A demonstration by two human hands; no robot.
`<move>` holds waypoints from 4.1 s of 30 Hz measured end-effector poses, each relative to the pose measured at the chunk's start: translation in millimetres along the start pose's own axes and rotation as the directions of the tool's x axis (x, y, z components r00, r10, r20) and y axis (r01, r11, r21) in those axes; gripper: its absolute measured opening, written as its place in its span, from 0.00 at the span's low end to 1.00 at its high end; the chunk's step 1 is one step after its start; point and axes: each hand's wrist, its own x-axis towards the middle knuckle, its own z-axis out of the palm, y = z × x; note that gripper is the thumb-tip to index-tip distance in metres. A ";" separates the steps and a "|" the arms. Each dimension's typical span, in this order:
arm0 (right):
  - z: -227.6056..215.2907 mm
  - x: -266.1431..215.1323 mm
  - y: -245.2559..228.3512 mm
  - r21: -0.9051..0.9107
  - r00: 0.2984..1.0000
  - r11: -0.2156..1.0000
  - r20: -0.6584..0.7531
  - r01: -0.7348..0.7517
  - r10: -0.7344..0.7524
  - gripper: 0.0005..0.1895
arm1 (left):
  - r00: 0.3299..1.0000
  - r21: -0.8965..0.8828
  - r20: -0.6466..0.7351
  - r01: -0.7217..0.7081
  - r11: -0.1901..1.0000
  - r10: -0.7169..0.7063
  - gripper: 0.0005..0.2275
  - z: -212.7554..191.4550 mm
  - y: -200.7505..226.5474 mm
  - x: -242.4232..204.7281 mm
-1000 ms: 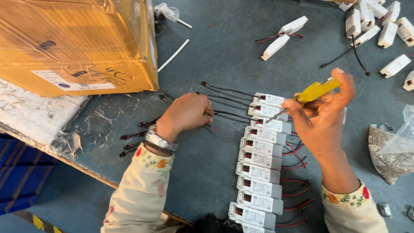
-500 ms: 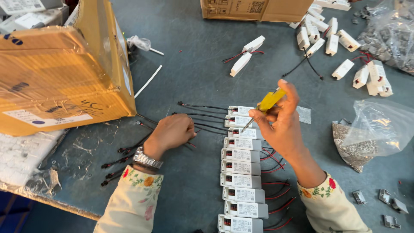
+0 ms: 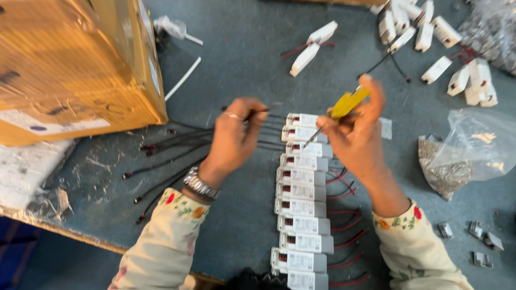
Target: The person aligns several white rectangular driver cases on a workbench and uses a yellow-handled screwdriver to tighten internal screws through small access holes in the casing.
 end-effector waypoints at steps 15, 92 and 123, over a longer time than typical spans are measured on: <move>-8.1 -2.5 13.7 0.154 0.998 0.988 0.060 -0.014 0.005 0.44 | 0.790 0.135 0.598 0.066 0.989 -0.134 0.06 3.0 -14.0 -10.4; 6.0 -18.9 -17.2 0.086 0.995 0.996 0.094 0.018 -0.026 0.48 | 0.828 0.302 0.556 -0.120 0.946 -0.073 0.06 21.9 -17.4 -33.4; 19.2 -39.8 -14.0 0.019 0.998 0.999 -0.034 0.050 -0.050 0.48 | 0.847 0.293 0.531 -0.212 0.932 0.025 0.06 24.6 -13.7 -30.5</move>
